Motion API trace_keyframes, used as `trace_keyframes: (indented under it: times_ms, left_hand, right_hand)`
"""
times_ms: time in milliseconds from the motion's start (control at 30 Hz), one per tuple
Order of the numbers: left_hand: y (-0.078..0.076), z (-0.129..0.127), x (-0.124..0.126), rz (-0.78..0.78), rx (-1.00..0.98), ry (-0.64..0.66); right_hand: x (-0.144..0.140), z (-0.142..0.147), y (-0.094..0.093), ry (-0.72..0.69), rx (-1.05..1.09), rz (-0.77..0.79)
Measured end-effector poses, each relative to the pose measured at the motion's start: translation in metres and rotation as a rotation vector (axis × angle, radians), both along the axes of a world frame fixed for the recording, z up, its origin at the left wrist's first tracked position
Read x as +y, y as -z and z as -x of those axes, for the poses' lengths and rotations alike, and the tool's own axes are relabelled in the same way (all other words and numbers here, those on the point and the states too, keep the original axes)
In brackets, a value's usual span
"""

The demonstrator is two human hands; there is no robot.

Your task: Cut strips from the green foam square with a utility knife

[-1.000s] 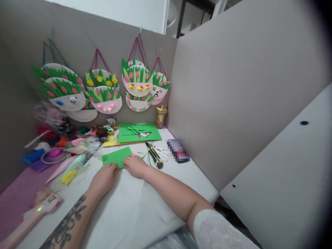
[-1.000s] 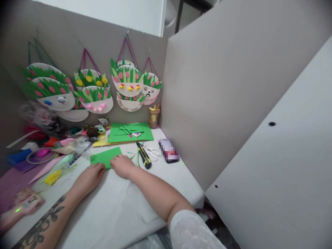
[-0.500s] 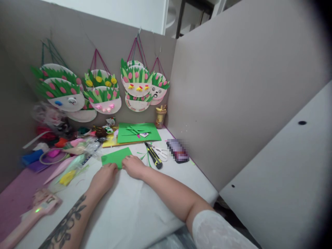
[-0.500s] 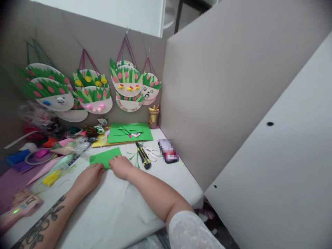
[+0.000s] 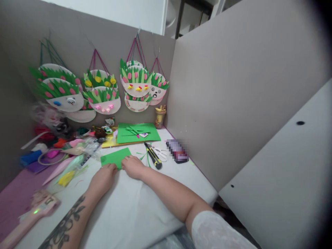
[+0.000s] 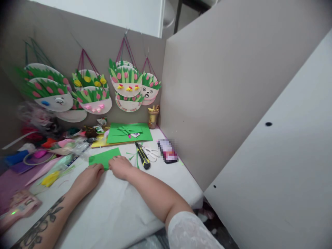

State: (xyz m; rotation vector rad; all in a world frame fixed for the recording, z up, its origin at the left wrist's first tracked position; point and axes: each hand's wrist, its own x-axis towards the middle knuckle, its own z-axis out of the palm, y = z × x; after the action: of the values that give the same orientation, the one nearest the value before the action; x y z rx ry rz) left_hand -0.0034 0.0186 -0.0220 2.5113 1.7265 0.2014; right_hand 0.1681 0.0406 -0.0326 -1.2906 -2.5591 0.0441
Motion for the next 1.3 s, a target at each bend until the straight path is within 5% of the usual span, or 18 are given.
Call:
trace_keyframes:
  times_ms: [1300]
  left_hand:
    - [-0.0026,-0.0018,-0.0008,0.023,0.024,-0.033]
  right_hand:
    - [0.0003,0.0,-0.0008,0.007,0.006,0.027]
